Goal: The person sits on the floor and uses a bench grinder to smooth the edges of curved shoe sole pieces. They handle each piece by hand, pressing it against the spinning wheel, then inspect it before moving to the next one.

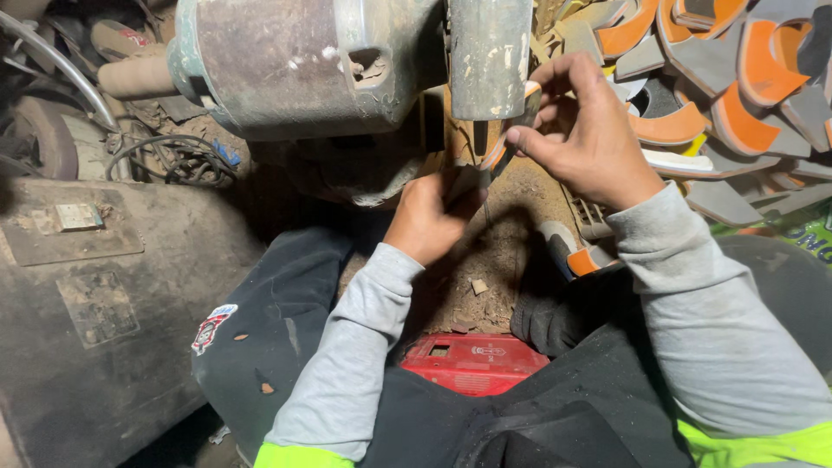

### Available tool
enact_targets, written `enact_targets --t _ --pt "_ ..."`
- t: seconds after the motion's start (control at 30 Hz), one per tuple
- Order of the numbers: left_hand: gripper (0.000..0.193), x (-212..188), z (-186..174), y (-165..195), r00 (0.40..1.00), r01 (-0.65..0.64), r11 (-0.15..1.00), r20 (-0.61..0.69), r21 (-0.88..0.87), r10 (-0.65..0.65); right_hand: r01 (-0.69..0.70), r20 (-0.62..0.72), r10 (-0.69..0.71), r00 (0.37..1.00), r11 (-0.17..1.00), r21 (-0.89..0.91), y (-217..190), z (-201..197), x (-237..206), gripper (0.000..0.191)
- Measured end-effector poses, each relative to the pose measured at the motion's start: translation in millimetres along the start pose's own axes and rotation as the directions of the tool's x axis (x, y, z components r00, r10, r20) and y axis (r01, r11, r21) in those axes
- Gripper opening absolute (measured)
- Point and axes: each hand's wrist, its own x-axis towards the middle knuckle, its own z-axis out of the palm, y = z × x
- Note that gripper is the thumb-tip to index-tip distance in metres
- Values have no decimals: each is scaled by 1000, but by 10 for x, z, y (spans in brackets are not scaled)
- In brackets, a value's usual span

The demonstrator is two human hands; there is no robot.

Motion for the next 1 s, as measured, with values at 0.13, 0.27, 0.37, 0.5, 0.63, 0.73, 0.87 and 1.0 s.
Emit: enact_targets --t 0.13,0.27,0.37,0.5,0.63,0.73,0.87,1.0 --pt "21 50 30 63 999 46 999 16 -5 -45 11 -7 -12 1000 998 -55 -53 -34 59 54" --pt "22 77 27 75 995 98 995 30 -15 -97 37 -14 -39 999 995 -92 -75 -22 96 53" --pt "23 85 39 65 996 91 995 19 -51 -90 57 -18 -59 998 991 -124 -85 -21 111 52" --pt "23 79 47 49 998 69 996 -3 -61 -69 35 -20 -37 999 994 -100 -95 -24 111 51" --pt "23 78 51 33 998 57 996 -27 -65 -58 59 -19 -61 998 991 -116 -88 -13 117 51" --pt "21 71 34 3 994 111 993 15 -27 -110 64 -18 -67 998 990 -122 -63 13 118 51" --pt "20 33 19 -39 999 47 993 -15 -108 -48 64 -3 -64 998 994 -93 -33 52 108 51" --pt "19 -3 -33 -103 999 38 995 2 -94 -38 27 5 -27 1000 998 -60 -2 110 98 50"
